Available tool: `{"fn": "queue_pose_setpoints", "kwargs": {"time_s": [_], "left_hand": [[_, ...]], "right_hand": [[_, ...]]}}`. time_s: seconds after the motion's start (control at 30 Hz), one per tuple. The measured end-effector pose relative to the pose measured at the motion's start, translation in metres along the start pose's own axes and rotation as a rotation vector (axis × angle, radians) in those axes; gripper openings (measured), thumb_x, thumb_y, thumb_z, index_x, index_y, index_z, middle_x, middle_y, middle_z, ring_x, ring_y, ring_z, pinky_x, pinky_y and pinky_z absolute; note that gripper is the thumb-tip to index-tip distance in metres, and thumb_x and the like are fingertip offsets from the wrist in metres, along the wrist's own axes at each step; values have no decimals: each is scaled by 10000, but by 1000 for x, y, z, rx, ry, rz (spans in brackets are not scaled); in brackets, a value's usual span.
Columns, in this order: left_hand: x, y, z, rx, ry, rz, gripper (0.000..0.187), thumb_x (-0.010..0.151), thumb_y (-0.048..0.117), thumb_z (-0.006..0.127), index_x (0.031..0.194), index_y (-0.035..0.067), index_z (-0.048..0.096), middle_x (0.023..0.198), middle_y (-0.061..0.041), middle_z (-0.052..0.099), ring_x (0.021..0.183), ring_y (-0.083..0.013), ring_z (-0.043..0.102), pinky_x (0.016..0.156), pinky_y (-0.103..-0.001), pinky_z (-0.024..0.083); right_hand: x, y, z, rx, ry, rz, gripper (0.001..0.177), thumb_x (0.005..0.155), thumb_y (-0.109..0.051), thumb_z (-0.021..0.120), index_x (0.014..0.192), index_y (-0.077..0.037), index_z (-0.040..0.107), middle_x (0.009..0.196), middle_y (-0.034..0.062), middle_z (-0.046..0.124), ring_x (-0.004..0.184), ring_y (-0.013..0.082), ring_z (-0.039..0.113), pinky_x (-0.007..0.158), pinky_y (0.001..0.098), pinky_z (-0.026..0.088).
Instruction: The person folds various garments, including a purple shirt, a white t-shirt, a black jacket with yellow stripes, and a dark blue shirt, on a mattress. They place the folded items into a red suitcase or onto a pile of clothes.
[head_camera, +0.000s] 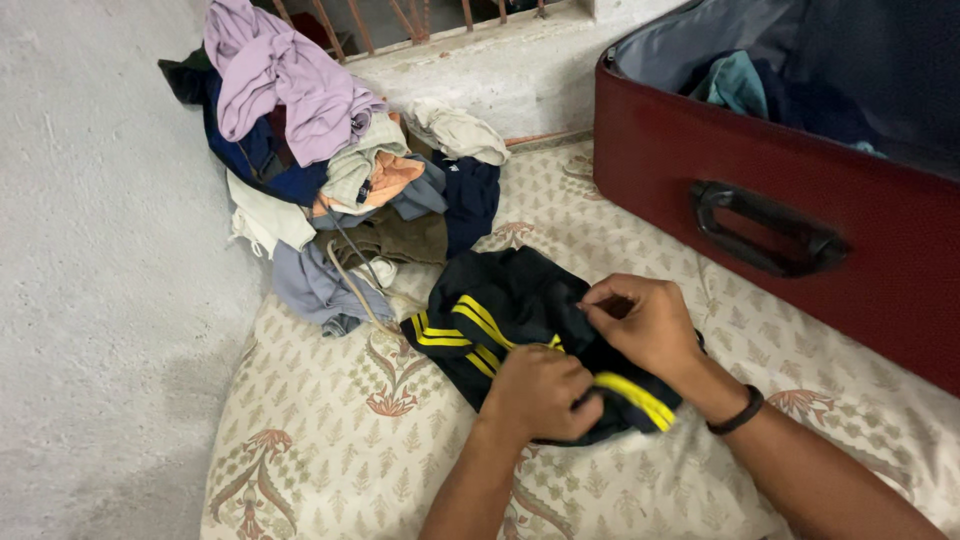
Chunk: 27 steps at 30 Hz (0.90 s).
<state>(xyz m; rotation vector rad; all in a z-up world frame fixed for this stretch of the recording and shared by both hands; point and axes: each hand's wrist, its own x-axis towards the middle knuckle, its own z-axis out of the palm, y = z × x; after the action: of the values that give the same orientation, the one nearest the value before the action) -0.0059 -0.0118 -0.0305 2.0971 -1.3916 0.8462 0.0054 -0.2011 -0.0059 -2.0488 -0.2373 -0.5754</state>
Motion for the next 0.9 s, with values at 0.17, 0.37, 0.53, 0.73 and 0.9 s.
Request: {"fn": "queue_pose_setpoints", "kwargs": {"time_s": [0.17, 0.37, 0.53, 0.73, 0.9], "left_hand": [[-3, -13, -5, 52, 314, -196, 225, 850, 151, 711, 679, 80, 584, 636, -96, 615, 560, -306, 639, 523, -396, 496], [-15, -32, -1, 157, 538, -460, 217, 916, 106, 668, 739, 33, 566, 646, -170, 600, 573, -389, 618, 515, -443, 470], [-18, -41, 2, 76, 743, -764, 194, 970, 129, 623, 843, -7, 677, 666, -175, 649, 566, -337, 663, 529, -405, 487], [-19, -49, -7, -88, 1043, -700, 364, 818, 16, 409, 1052, -63, 676, 904, -174, 737, 812, -310, 723, 798, -349, 568], [-23, -53, -4, 26, 1039, -705, 241, 865, 27, 473, 1011, -57, 646, 886, -196, 703, 812, -339, 700, 781, -388, 555]], "right_hand": [[-4, -8, -6, 150, 176, -207, 86, 908, -65, 759, 973, -22, 723, 904, 78, 758, 801, 115, 717, 716, 250, 578], [-8, -13, -14, 6, 243, -493, 199, 858, -136, 800, 954, -32, 660, 944, 90, 666, 894, 224, 639, 819, 339, 508], [-4, -17, -19, -74, -20, -665, 597, 705, -277, 890, 1190, -61, 618, 1221, 148, 598, 1126, 322, 558, 986, 420, 445], [-4, -21, -10, -377, -236, -591, 1059, 499, -253, 891, 1445, -105, 438, 1463, 214, 450, 1329, 412, 434, 1066, 490, 368], [2, -16, -15, -382, -465, -30, 928, 675, -100, 770, 1521, -175, 393, 1138, 160, 680, 1099, 368, 656, 916, 440, 533]]}}
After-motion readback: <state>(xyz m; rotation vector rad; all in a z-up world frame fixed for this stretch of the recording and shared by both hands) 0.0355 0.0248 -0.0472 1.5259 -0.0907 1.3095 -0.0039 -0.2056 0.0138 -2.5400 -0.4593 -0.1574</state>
